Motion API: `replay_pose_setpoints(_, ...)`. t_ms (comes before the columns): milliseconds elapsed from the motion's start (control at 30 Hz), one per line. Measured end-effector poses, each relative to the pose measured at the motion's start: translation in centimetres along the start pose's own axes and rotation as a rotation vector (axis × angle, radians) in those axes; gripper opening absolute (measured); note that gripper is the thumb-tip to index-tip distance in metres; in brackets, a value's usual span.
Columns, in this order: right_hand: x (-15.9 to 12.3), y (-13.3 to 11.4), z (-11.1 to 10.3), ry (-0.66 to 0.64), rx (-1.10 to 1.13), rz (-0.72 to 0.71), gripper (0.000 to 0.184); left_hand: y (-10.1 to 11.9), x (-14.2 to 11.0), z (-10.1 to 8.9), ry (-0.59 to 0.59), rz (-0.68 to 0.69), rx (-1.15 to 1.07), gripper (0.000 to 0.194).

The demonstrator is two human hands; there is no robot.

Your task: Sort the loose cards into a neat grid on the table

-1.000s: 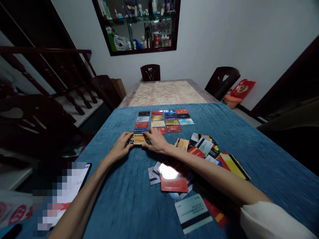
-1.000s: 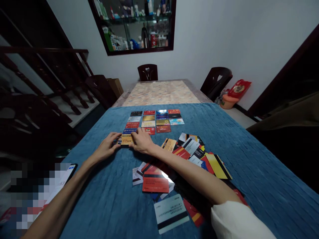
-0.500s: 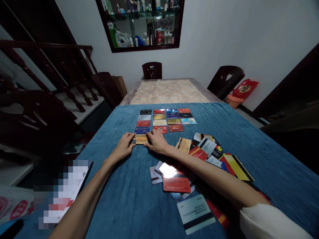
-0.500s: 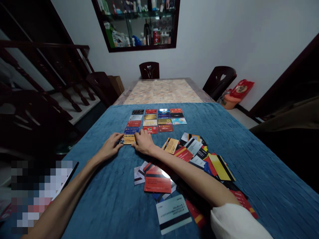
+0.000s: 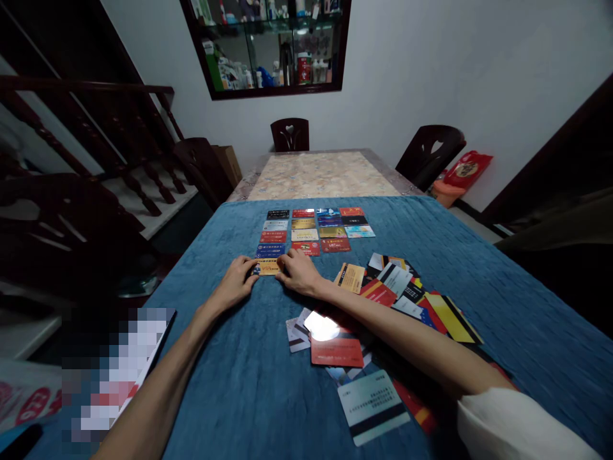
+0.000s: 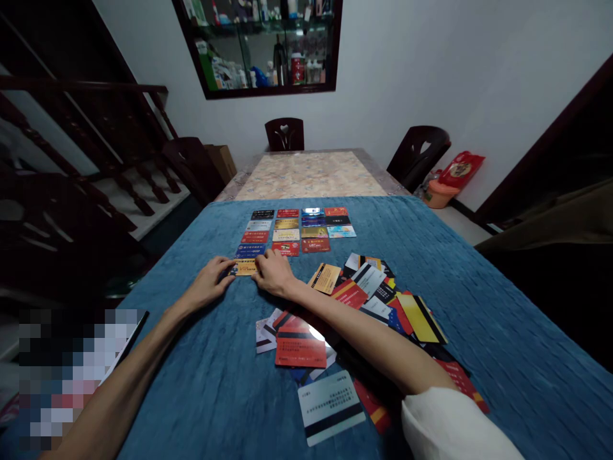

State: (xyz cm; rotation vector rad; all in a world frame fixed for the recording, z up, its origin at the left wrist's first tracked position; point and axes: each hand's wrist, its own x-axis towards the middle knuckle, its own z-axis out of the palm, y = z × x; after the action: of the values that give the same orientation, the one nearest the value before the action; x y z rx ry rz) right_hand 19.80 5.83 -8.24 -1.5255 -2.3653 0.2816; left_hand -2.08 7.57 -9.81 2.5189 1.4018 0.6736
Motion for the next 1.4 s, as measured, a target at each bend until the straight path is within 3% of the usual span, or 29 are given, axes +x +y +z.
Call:
replay_pose_setpoints(233,0.0,-0.1,-0.2,0.001,-0.009,-0.02,0.025,0.3,0.1,0.0,0.025,-0.005,0.003,0.03)
replay_pose_setpoints(500,0.3,0.0,0.0,0.009,-0.063,-0.048,0.029,0.4,0.2,0.1,0.086,0.021,0.032,0.021)
replay_pose_setpoints(767,0.9,0.8,-1.2,-0.082,-0.044,-0.131,0.027,0.8,0.2,-0.1,0.095,0.022,0.074,0.017)
replay_pose_setpoints(1000,0.1,1.6,-3.2,-0.054,-0.025,-0.15,0.03,1.4,0.0,-0.2,0.132,0.028,0.087,0.016)
replay_pose_setpoints(1233,-2.7,4.5,-6.6,0.041,-0.093,-0.164,0.021,2.7,0.2,-0.5,0.206,0.051,0.106,0.018)
replay_pose_setpoints(1400,-5.9,7.8,-8.1,0.114,-0.146,-0.199,0.018,5.0,0.8,-0.3,0.209,0.131,0.141,0.023)
